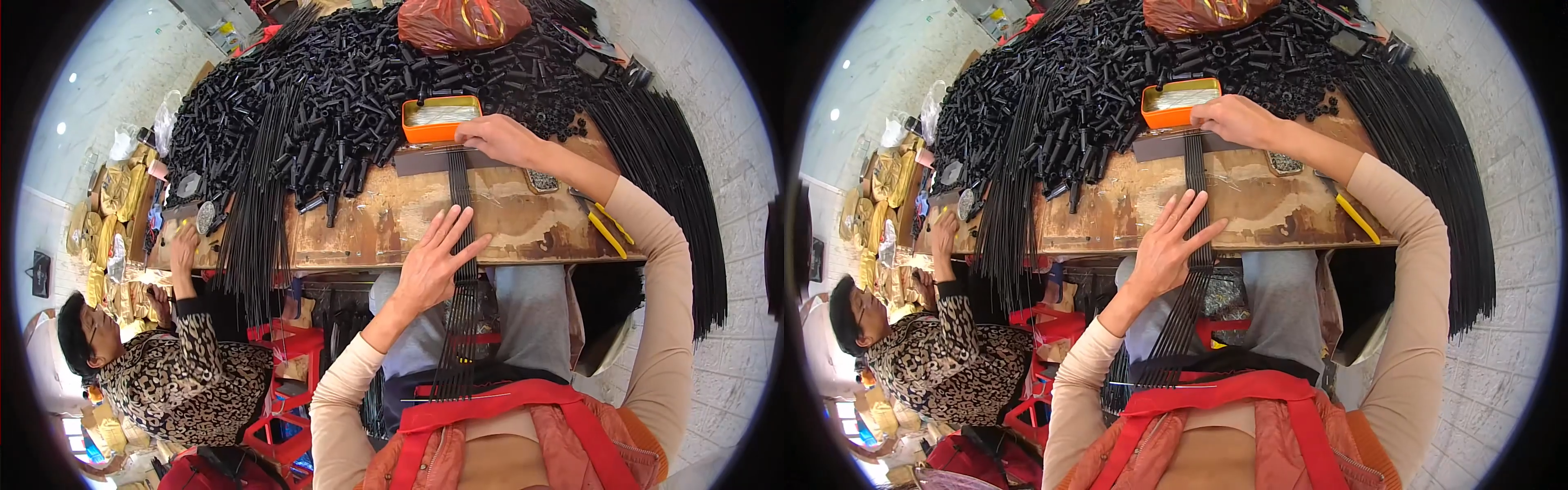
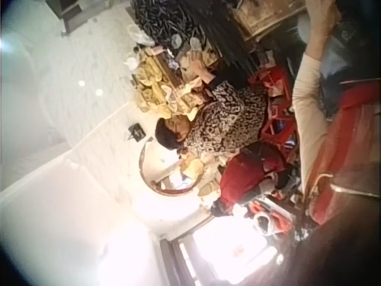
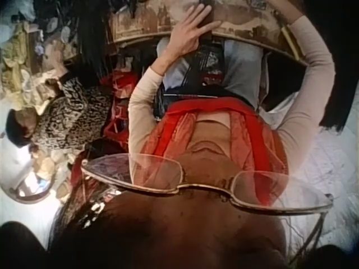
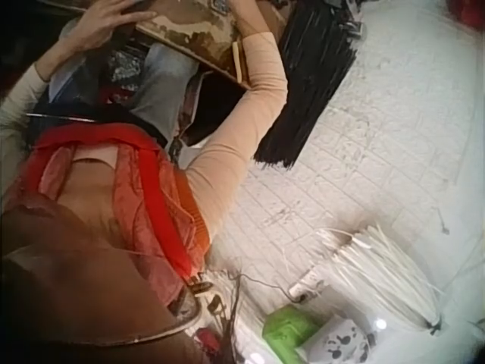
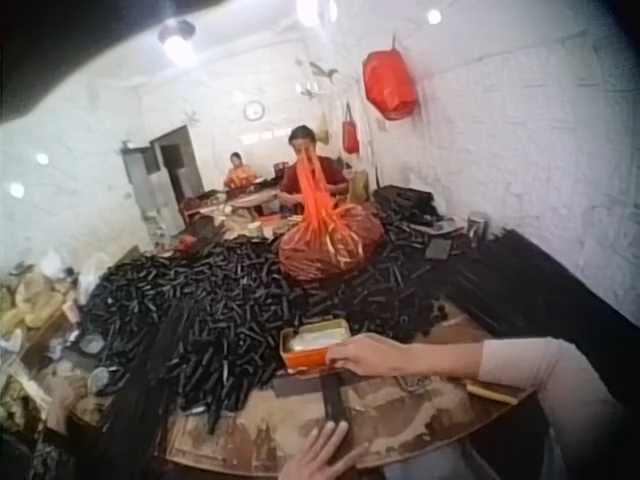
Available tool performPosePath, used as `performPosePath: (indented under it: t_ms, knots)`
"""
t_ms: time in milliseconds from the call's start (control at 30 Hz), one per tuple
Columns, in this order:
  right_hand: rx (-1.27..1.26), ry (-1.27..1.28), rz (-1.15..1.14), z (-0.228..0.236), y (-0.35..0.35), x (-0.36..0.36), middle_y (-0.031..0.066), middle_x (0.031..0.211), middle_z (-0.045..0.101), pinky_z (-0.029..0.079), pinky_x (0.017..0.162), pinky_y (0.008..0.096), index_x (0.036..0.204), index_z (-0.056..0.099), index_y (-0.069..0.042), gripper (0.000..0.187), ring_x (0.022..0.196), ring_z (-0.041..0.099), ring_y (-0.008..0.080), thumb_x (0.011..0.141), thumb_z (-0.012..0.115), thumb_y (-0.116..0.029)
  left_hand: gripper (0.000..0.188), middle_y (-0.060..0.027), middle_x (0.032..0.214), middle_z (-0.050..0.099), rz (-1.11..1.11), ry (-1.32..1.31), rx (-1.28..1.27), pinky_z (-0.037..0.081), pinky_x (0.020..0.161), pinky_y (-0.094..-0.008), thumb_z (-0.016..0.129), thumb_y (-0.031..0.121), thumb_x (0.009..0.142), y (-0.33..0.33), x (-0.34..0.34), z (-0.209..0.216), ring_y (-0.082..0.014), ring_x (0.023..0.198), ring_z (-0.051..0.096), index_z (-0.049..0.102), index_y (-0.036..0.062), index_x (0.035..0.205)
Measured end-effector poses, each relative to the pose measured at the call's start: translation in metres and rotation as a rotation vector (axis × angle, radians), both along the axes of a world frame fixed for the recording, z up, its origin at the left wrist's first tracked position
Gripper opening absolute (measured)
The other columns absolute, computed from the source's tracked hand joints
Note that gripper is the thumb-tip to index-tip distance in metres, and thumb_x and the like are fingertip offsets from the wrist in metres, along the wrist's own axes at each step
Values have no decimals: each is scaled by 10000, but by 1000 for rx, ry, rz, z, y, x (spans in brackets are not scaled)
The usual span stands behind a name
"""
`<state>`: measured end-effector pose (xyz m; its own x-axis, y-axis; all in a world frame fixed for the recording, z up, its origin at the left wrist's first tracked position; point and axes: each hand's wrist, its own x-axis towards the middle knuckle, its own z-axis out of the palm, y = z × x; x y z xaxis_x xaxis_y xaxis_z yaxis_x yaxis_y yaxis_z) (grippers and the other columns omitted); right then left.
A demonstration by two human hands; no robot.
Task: Assembling brush or comb components by manually inserting and cutting black plastic rods at a manufacturing workbench.
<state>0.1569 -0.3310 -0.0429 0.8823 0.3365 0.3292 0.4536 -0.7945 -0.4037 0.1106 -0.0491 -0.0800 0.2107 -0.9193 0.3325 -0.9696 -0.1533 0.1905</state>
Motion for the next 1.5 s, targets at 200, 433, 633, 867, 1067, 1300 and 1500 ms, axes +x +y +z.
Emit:
performPosePath:
  t_ms: [200, 433, 633, 867, 1067, 1300, 1500]
  knots:
    - [-66, -85, 12, 50, 19, -60, 161, 1202, 586, 467, 938, 428, 1268, 548, -84, 500, 1153, 529, 357, 796, 702, -140, 864, -188, 1549, 264, 105, 137, 4, 235, 1161, -498, 659, -4, 673, 14, -7, 30, -414, 1446, 178, 401, 224, 1467]
    - [430, 401, 335, -6, 111, -162, 147, 1361, 537, 395, 1074, 407, 1375, 515, -111, 568, 1309, 468, 308, 859, 711, -242, 559, -217, 1462, 401, -235, 207, -196, 264, 1147, -484, 684, 101, 834, -60, 81, -2, -392, 1408, 286, 491, 77, 1358]
    - [450, 471, 153, 80, 117, -154, 67, 1034, 706, 497, 848, 312, 1057, 693, -71, 218, 927, 657, 168, 972, 557, -219, 364, -189, 1361, 511, -147, 696, -320, 344, 1088, -409, 438, 276, 1000, -67, 90, -19, -338, 1315, 424, 560, 30, 1239]
    - [652, 163, 141, 207, 86, -147, 33, 915, 643, 475, 858, 284, 1024, 610, -32, 256, 911, 604, 116, 993, 521, -269, 662, -87, 1056, 636, -443, 1673, -130, 438, 946, -317, 203, 539, 1031, -15, -42, 50, -161, 1029, 571, 564, -1, 1158]
    - [575, 103, 134, 237, 124, -176, 47, 1002, 663, 475, 876, 280, 1131, 601, -24, 302, 957, 613, 118, 1006, 495, -279, 249, -16, 748, 566, -266, 1276, -429, 464, 683, -279, 441, 193, 1034, 13, -119, 63, -121, 705, 541, 543, 35, 870]
    - [-796, -1095, -8, 207, 132, -229, 131, 1111, 631, 480, 930, 344, 1088, 637, -9, 342, 1047, 611, 301, 782, 644, -161, 102, -187, 720, 575, 393, 336, -519, 445, 618, -486, 489, 21, 916, 21, -77, 110, -417, 712, 575, 463, -1, 1013]
    - [-202, -641, -135, 170, 131, -181, 15, 644, 432, 378, 494, 287, 938, 548, -33, 156, 517, 414, 163, 935, 538, -189, 420, -233, 1179, 506, 415, -770, -633, 278, 1122, -534, 519, 92, 811, 14, -94, 187, -361, 1183, 475, 507, -54, 1204]
